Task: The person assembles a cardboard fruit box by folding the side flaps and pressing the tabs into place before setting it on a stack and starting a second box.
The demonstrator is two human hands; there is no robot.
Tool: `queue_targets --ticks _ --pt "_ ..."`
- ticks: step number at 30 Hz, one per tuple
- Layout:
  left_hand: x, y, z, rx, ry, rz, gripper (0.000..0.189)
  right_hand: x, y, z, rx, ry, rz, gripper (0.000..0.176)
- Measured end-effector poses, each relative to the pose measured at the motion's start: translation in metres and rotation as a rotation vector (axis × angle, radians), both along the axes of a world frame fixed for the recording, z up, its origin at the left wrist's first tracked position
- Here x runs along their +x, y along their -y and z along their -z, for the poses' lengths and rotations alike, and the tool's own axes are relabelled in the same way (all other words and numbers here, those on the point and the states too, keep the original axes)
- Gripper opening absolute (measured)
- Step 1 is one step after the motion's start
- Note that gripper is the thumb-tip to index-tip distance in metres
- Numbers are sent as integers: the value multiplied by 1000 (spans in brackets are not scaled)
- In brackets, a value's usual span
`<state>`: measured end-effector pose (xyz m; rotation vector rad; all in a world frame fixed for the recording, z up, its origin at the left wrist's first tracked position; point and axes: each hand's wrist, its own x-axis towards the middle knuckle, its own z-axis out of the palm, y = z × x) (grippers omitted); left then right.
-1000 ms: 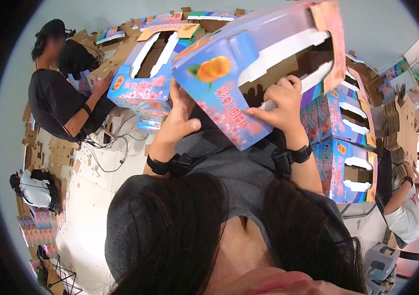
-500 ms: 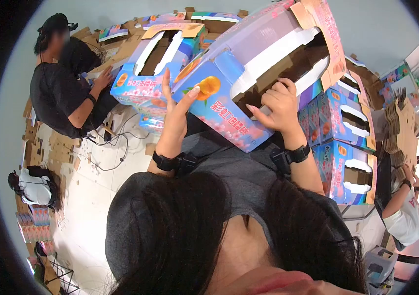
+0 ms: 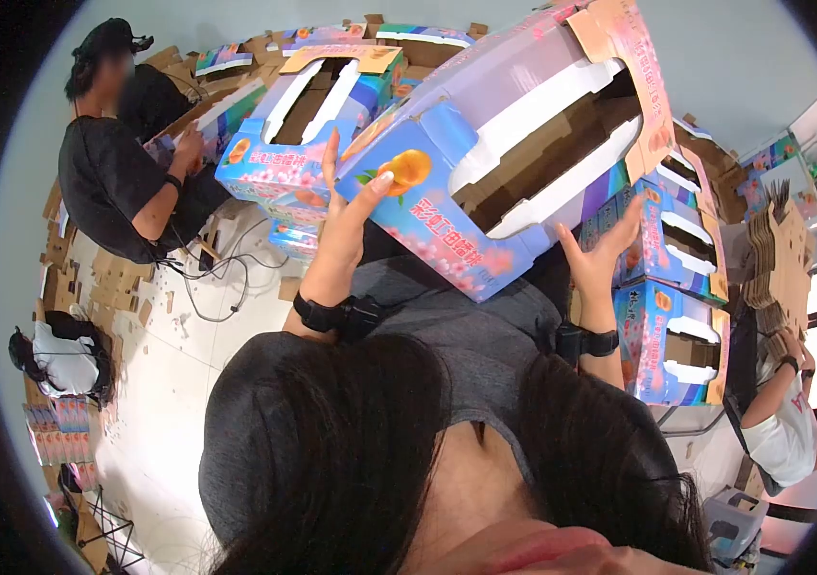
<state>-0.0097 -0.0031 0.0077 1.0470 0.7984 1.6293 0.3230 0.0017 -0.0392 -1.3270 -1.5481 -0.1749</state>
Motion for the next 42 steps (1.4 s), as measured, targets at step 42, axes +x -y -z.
queue_targets --ticks 42 --pt "42 -6 42 -582 -37 723 70 -19 58 -114 -443 668 -360 88"
